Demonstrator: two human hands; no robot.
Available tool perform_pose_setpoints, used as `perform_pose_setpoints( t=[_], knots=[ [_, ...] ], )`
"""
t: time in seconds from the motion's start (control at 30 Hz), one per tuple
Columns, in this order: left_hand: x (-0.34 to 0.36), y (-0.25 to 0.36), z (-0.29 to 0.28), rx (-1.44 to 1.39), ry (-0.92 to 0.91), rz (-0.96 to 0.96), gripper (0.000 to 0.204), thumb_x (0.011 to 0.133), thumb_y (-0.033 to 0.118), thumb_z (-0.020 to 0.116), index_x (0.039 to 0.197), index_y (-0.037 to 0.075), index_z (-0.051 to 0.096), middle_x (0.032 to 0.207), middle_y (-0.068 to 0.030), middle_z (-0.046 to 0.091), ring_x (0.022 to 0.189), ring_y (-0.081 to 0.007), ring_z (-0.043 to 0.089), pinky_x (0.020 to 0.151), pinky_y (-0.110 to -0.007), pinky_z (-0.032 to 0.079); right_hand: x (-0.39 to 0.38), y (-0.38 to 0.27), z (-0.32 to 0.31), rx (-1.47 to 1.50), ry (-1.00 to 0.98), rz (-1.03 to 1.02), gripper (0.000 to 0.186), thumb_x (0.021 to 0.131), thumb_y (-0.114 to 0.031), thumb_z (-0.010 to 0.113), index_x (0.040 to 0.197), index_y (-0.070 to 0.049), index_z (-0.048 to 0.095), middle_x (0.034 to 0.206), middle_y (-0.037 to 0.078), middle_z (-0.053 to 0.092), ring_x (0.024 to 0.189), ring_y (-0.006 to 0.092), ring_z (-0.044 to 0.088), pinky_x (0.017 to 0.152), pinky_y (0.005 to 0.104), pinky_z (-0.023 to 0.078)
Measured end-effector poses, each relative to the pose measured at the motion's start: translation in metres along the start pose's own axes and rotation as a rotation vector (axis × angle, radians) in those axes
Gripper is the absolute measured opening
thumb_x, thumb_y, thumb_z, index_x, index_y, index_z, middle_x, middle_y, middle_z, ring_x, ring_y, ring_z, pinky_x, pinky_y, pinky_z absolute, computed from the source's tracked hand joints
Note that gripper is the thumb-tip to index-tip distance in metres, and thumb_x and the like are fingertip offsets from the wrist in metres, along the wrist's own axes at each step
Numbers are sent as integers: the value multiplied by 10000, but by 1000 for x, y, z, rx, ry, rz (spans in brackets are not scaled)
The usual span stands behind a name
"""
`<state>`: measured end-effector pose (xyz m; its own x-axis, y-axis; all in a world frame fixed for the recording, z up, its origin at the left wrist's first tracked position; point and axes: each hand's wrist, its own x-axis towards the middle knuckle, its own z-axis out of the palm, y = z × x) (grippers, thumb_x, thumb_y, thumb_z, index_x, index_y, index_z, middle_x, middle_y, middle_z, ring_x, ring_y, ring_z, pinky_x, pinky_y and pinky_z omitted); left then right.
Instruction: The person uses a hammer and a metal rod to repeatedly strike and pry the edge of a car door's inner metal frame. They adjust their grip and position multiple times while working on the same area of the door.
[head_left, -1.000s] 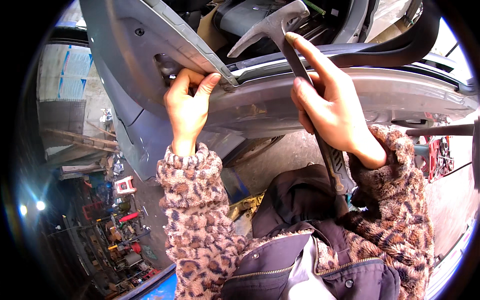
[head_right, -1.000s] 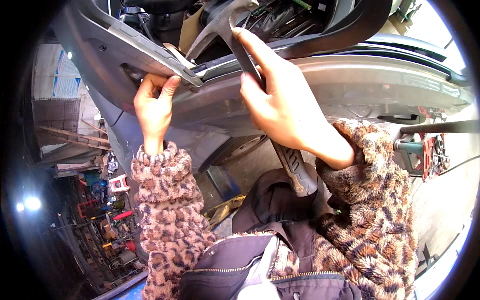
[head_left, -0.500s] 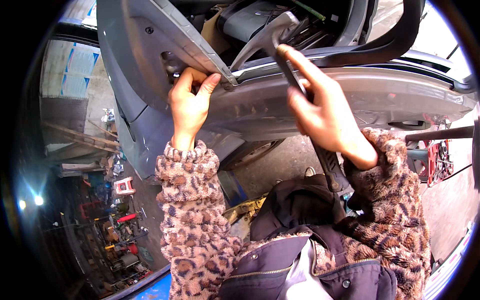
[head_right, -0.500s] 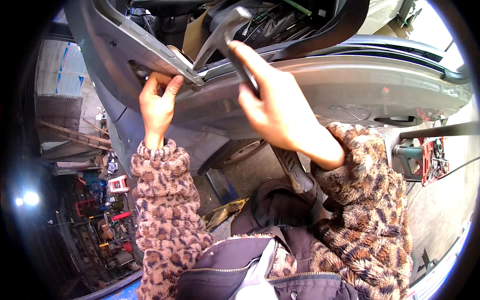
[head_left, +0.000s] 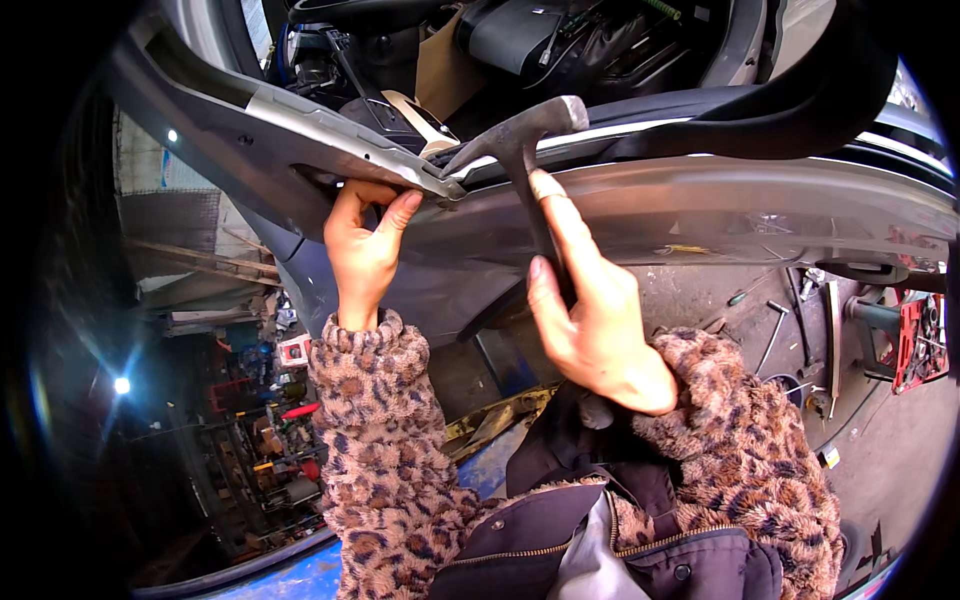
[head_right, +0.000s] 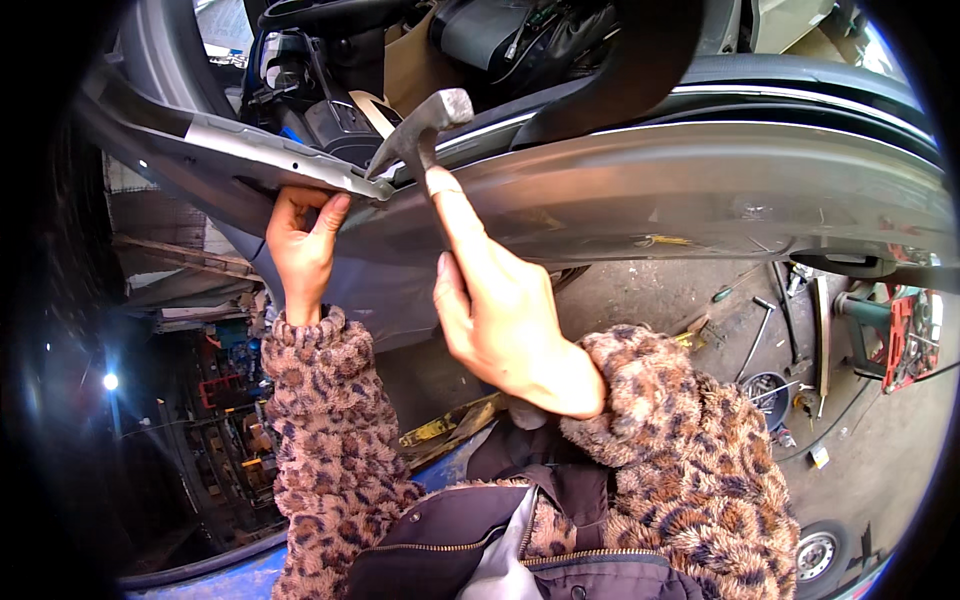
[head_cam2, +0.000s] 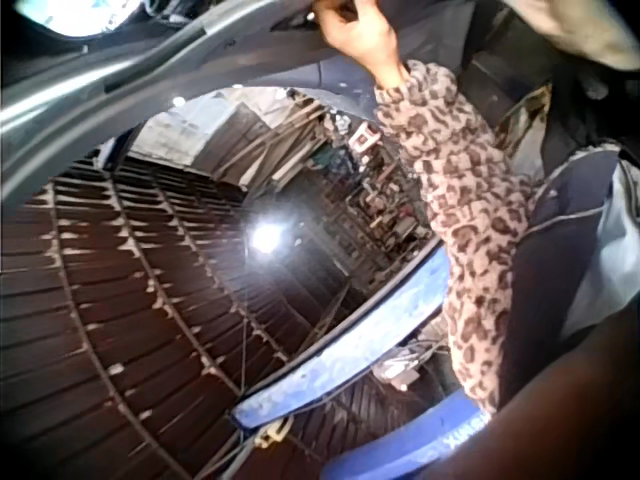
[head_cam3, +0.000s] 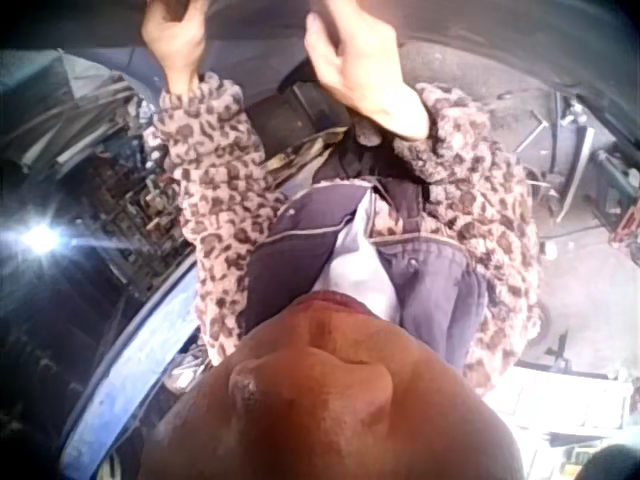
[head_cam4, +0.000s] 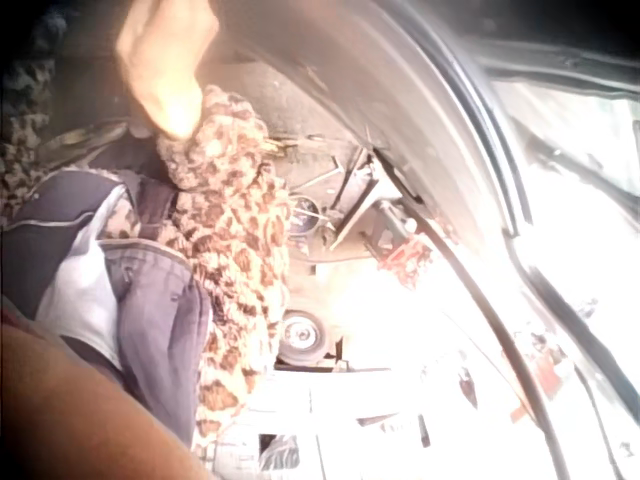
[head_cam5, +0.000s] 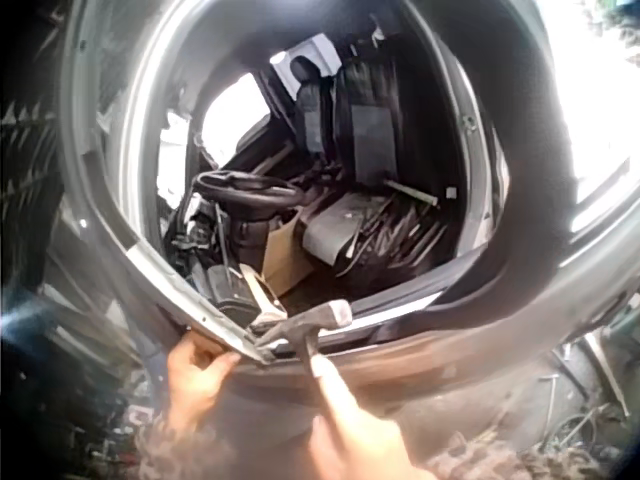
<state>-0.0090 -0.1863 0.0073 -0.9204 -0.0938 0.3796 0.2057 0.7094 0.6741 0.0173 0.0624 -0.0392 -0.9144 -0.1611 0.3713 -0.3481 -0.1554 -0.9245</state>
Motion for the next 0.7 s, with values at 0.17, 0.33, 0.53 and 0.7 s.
perform_pose_setpoints(
  t=[0.17, 0.33, 0.53, 0.7],
  knots=[
    [1, -4, 0, -21, 8, -1, 205, 854, 123, 814, 868, 22, 637, 852, -4, 650, 778, -91, 561, 748, -245, 453, -24, 1, 30, 19, 35, 96, 693, 882, 110, 528, 1532, 44, 296, 1372, 228, 569, 820, 199, 663, 752, 284, 536],
    [3, -3, 2, -50, 20, 24, 224, 846, 131, 819, 854, 14, 628, 815, -1, 644, 758, -92, 549, 736, -238, 445, -31, -7, 51, 116, 92, 158, 736, 897, 106, 497, 1564, 32, 195, 1077, 152, 599, 729, 154, 578, 706, 269, 506],
    [7, -6, 4, 19, 30, 68, 249, 847, 170, 818, 853, 8, 627, 760, -18, 643, 713, -94, 541, 692, -249, 456, -25, -41, 88, 383, 89, 272, 873, 886, 113, 457, 1578, -13, -61, 1003, 82, 492, 736, 120, 493, 659, 240, 458],
    [-2, 14, -3, 174, -39, 179, 189, 866, 125, 772, 973, 13, 664, 917, -101, 687, 852, -204, 653, 759, -318, 508, -16, -44, 78, -42, -58, 254, 603, 912, 30, 478, 1489, 68, 306, 1045, 181, 519, 905, 245, 569, 812, 342, 491]
  ],
)
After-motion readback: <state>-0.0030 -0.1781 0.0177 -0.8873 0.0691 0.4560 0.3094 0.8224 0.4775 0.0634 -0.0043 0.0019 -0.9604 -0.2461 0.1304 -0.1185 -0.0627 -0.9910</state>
